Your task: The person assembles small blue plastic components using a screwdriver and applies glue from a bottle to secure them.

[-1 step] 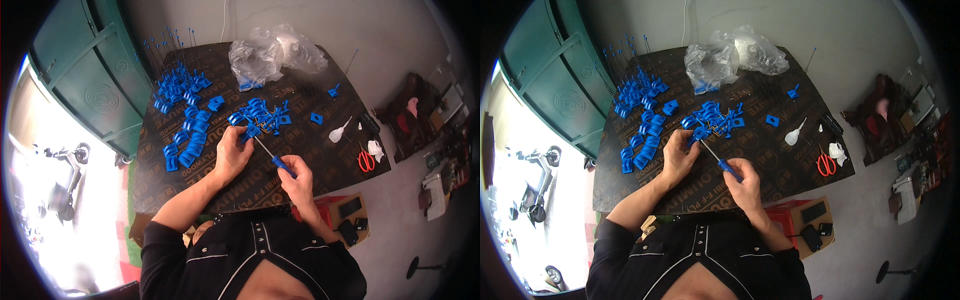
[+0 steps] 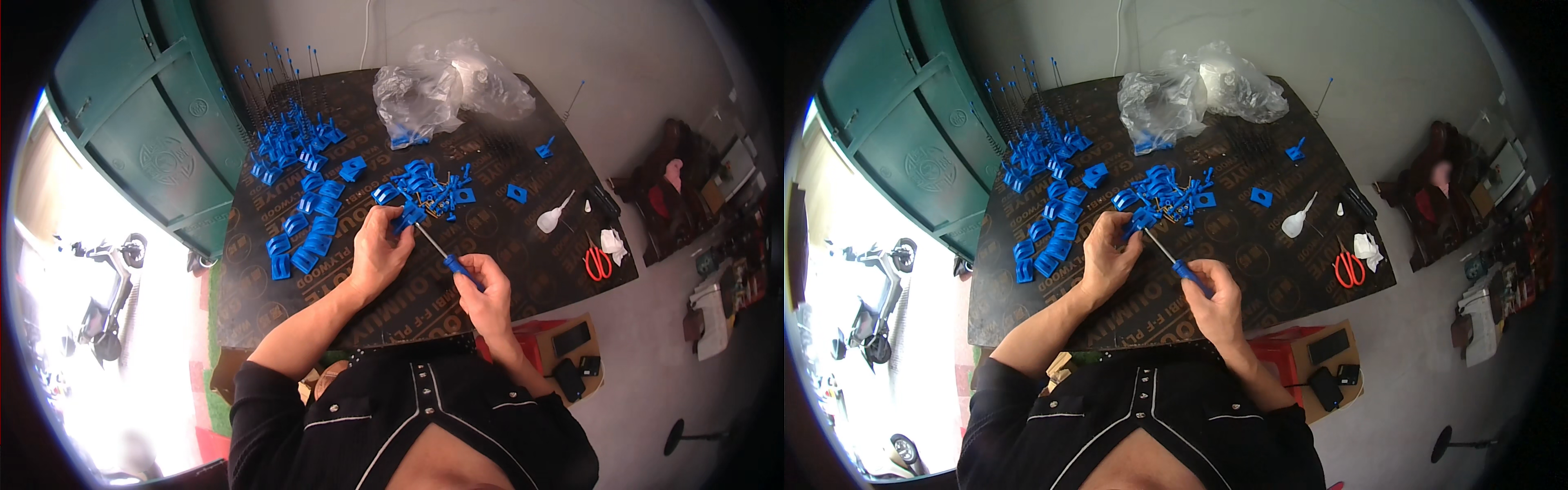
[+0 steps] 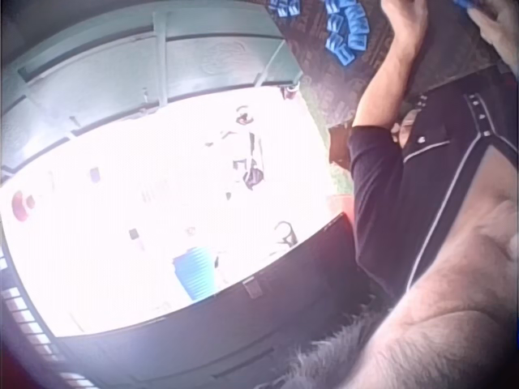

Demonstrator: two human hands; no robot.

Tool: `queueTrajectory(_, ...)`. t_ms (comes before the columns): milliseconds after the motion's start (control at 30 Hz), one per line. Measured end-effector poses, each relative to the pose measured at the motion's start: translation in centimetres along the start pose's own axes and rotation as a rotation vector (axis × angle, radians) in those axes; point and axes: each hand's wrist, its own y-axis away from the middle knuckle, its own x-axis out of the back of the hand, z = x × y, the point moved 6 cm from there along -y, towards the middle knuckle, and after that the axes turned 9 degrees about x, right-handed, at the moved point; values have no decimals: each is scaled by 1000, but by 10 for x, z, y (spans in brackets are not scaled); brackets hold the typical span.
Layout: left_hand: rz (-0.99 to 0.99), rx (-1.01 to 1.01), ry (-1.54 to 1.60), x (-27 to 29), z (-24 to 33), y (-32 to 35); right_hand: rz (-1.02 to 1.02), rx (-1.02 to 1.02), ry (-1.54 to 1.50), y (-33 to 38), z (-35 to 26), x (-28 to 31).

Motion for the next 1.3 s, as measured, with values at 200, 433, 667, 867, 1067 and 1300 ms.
queueTrajectory(200, 8, -120, -28, -2, 1, 2, 46, 76, -50, 0, -5, 2)
queueTrajectory(433, 7, -131, 0, -3, 1, 3, -20, -51, -33, 0, -7, 1)
queueTrajectory(667, -10, -138, -9, -4, 2, 4, -9, 17, -87, 3, -4, 4)
queueTrajectory(867, -21, -139, -15, -5, 5, 5, -12, -64, -127, 4, -3, 4)
queueTrajectory(1067, -16, -142, 5, -5, 4, 5, -20, -42, -129, 3, -4, 2)
queueTrajectory(1300, -27, -137, 2, -6, 3, 5, 1, 4, -81, 4, -6, 7)
